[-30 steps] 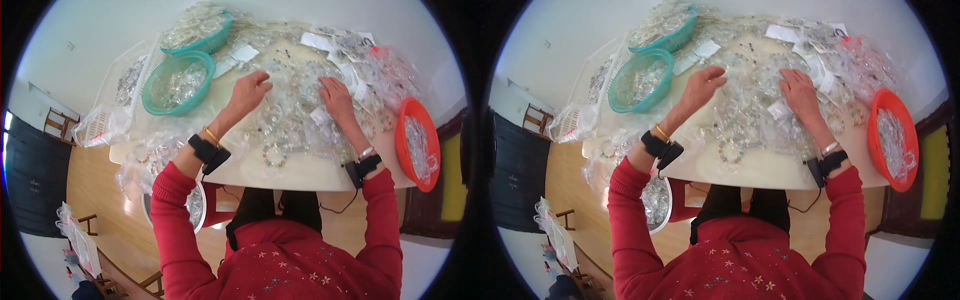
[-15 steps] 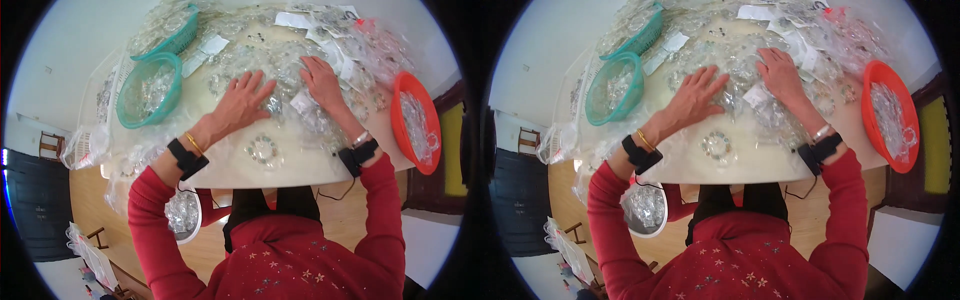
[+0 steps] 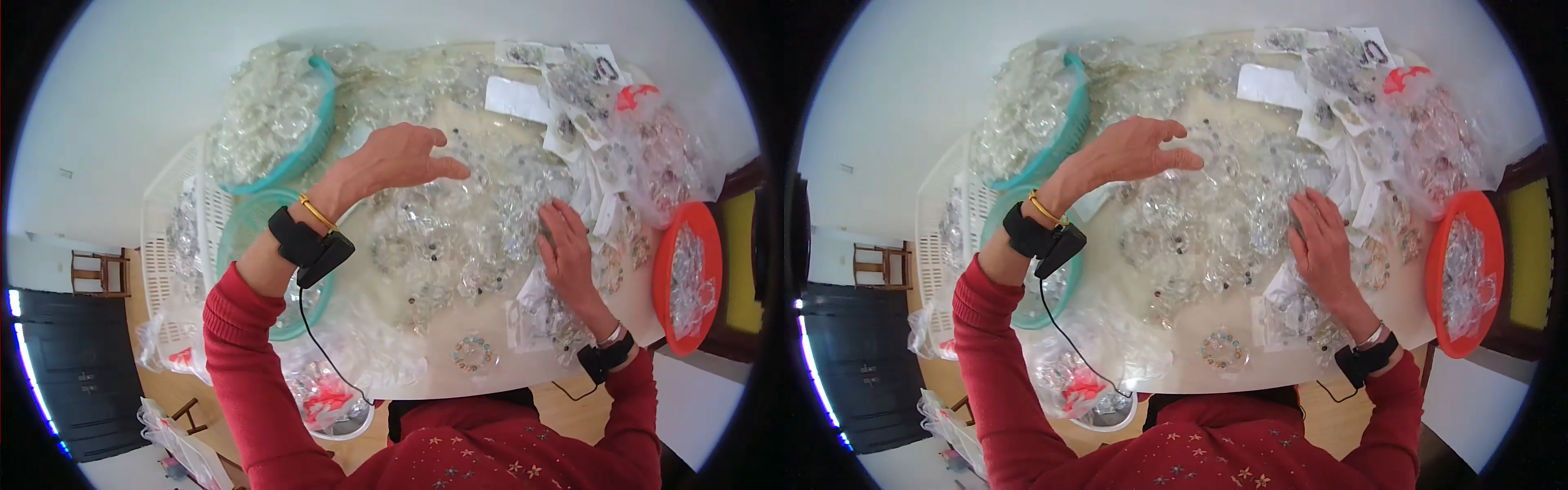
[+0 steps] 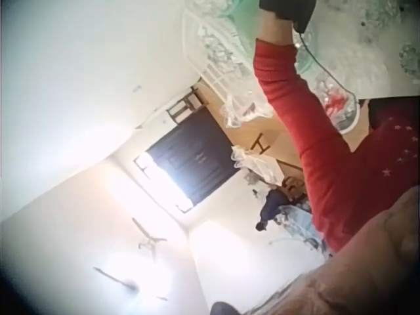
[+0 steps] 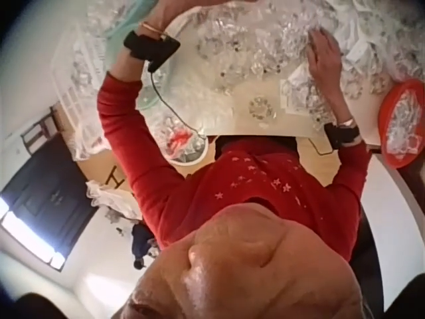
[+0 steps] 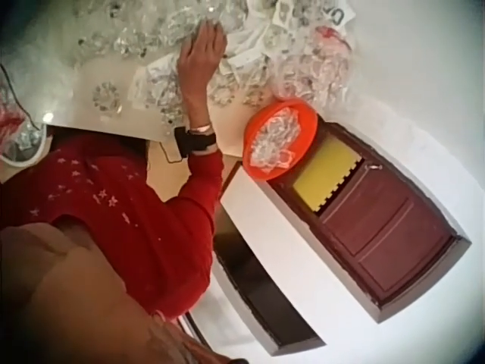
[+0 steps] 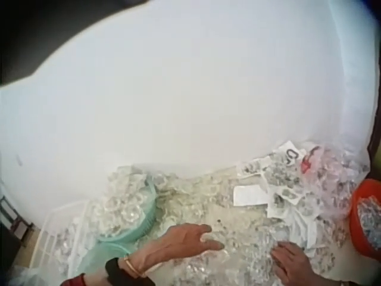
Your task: Sorting small clear plastic components and placing them into individual plastic bags.
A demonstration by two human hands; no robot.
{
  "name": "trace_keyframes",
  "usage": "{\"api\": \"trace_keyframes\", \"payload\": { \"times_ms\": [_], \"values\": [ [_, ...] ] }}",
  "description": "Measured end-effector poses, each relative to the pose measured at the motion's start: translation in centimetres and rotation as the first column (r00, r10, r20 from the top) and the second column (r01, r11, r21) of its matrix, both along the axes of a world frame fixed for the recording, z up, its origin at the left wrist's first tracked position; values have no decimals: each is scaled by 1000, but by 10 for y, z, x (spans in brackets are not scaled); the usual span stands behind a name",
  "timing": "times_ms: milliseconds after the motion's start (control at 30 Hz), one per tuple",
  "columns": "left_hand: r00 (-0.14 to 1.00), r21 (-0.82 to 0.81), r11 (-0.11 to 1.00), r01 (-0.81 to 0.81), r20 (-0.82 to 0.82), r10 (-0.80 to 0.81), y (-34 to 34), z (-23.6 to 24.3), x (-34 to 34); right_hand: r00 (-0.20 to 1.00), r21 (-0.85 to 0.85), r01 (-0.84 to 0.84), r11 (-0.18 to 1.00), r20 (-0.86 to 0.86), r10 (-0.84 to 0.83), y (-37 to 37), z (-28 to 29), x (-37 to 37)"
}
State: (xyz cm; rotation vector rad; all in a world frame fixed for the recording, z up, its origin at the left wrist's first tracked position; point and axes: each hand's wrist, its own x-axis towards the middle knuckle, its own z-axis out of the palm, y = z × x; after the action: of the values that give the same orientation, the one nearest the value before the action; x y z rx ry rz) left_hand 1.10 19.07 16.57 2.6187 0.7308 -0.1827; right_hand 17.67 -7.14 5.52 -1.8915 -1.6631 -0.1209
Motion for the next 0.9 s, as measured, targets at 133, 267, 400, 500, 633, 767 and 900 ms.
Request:
{"api": "trace_keyframes", "payload": {
  "times_ms": [133,267,400,500,633,767,900],
  "values": [
    [966,-117,980,-160,187,180,57,1,12,998,-16,33,999,-45,-34,5,9,-2],
    [884,43,921,-386,300,357,137,-15,23,997,14,10,1000,-71,-9,11,7,-1],
    [708,77,771,-632,463,533,196,-69,33,997,4,6,1000,-83,-5,14,9,0],
    [728,178,720,-671,347,592,206,-81,54,995,-13,19,1000,-96,-20,12,9,5],
    [681,223,647,-729,141,718,227,-79,69,992,-19,5,1000,-125,-7,18,7,8],
    [714,239,689,-684,26,700,244,-81,80,990,-25,12,1000,-138,-16,18,6,12],
    [870,268,841,-469,-20,492,287,-96,52,989,21,17,1000,-146,-13,21,8,15]
  ]
}}
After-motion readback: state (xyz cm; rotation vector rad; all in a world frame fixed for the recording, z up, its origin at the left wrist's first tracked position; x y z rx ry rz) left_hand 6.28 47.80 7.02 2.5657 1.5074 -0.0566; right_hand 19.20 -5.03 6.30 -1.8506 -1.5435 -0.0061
